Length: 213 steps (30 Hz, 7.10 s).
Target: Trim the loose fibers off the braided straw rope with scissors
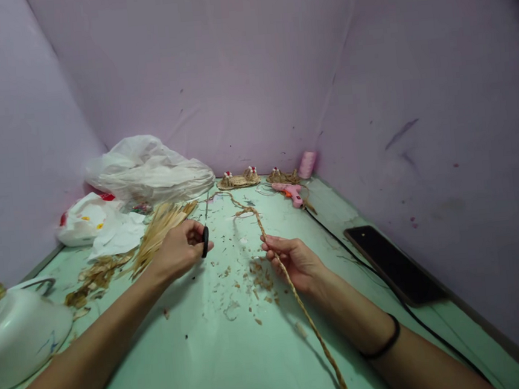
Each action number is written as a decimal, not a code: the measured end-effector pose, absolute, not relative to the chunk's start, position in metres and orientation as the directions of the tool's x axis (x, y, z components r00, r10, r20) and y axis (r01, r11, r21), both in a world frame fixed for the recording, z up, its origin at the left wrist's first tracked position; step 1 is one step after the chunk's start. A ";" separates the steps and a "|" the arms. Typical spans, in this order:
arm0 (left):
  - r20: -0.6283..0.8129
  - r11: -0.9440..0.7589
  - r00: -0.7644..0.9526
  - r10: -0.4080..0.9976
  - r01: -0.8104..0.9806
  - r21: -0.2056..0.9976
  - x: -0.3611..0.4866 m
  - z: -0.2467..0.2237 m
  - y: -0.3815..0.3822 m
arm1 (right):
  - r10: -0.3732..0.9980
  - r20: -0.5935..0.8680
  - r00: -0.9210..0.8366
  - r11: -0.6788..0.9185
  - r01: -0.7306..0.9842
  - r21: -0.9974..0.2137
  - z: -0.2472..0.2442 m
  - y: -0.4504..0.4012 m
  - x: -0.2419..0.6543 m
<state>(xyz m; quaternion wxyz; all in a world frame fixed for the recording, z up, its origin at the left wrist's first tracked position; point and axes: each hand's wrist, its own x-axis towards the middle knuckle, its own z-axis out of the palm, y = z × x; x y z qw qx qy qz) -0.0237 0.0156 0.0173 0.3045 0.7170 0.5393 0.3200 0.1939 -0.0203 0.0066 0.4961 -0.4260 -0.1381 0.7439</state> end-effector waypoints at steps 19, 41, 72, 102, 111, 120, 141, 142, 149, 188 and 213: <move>0.293 -0.434 0.383 0.876 0.892 0.130 0.000 -0.011 -0.012 | 0.852 -0.517 -0.080 -0.442 -0.638 -0.631 0.005 -0.017 0.194; 0.541 -0.750 0.579 0.610 0.643 0.158 -0.003 -0.031 -0.007 | 0.906 -0.416 -0.083 -0.382 -0.583 -0.717 0.010 -0.021 0.191; 0.592 -0.727 0.497 0.634 0.643 0.239 -0.008 -0.028 -0.005 | 0.998 0.011 -0.063 -0.004 -0.231 -0.973 -0.007 -0.023 0.186; 0.594 -0.727 0.508 0.623 0.656 0.202 -0.010 -0.026 -0.004 | 0.989 -0.044 -0.142 -0.094 -0.362 -0.928 0.000 -0.025 0.188; 0.640 -0.768 0.540 0.546 0.629 0.124 -0.009 -0.027 -0.003 | 0.990 -0.046 -0.134 -0.087 -0.321 -0.943 0.000 -0.028 0.186; 0.575 -0.796 0.606 0.549 0.589 0.138 -0.010 -0.029 -0.004 | 0.996 -0.034 -0.081 -0.050 -0.204 -0.978 -0.001 -0.029 0.185; 0.544 -0.747 0.563 0.622 0.635 0.197 -0.006 -0.017 -0.011 | 0.980 -0.086 -0.179 -0.134 -0.278 -0.951 -0.002 -0.030 0.182; 0.547 -0.748 0.563 0.620 0.635 0.194 -0.006 -0.016 -0.011 | 0.981 -0.071 -0.181 -0.117 -0.254 -0.960 -0.003 -0.031 0.182; 0.535 -0.758 0.577 0.617 0.618 0.208 -0.006 -0.016 -0.009 | 0.979 -0.027 -0.202 -0.051 -0.115 -0.992 -0.007 -0.031 0.180; 0.502 -0.585 0.350 0.791 0.674 0.451 -0.013 -0.027 -0.002 | 0.994 -0.045 0.104 -0.026 -0.175 -0.984 -0.007 -0.024 0.187; 0.404 -0.700 0.623 0.670 0.711 0.065 0.002 -0.011 -0.021 | 0.994 -0.061 -0.092 -0.076 -0.170 -0.982 -0.014 -0.030 0.180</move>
